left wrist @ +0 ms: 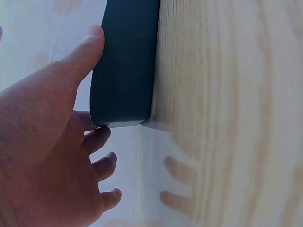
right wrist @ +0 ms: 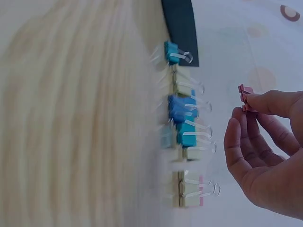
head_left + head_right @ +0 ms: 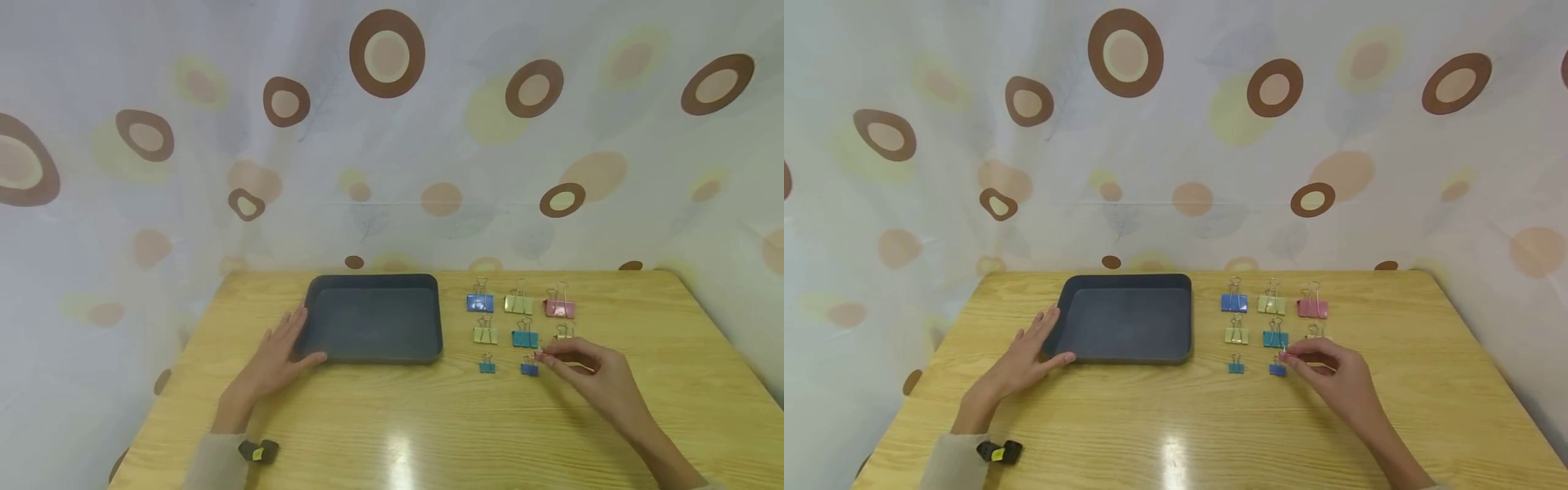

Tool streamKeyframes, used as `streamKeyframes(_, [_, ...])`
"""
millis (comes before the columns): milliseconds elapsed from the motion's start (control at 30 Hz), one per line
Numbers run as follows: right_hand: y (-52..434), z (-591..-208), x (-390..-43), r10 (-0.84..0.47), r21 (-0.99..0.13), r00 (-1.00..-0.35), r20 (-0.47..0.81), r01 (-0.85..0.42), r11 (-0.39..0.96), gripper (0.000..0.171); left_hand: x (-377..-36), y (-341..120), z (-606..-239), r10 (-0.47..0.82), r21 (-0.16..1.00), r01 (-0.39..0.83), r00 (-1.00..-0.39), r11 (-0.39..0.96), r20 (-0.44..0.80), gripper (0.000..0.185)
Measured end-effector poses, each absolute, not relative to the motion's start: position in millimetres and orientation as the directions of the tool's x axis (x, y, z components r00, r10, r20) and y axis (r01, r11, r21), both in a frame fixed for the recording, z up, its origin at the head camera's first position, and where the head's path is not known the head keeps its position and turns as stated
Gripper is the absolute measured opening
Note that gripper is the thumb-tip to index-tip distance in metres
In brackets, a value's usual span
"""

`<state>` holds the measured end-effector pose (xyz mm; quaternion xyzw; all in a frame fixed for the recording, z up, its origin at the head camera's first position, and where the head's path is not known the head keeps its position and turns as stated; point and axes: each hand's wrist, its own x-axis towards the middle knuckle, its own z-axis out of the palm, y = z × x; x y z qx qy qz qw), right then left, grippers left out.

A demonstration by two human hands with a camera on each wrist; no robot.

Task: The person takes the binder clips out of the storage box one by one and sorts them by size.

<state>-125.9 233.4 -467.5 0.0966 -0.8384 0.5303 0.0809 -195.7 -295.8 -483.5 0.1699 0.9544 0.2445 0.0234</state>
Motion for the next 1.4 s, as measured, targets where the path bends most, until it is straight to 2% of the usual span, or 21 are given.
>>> streamKeyframes(367, [266,-486,-126,-0.071,-0.796,-0.969,0.235,-0.234,0.558,0.010,-191,-300,-480,0.332,0.485,0.309,-0.942,0.818,0.039,0.098])
streamKeyframes(833, [281,-497,-131,-0.050,-0.736,-0.995,0.088,-0.099,0.670,0.012,-191,-303,-479,0.328,0.477,0.302,-0.944,0.825,0.030,0.098])
streamKeyframes(1167, [280,-501,-133,-0.068,-0.685,-0.989,0.128,-0.138,0.715,0.009,-190,-306,-480,0.328,0.473,0.305,-0.944,0.826,0.035,0.098])
streamKeyframes(1400, [282,-497,-130,-0.043,-0.704,-0.994,0.102,-0.103,0.702,0.017,-189,-306,-480,0.331,0.476,0.305,-0.943,0.825,0.030,0.098])
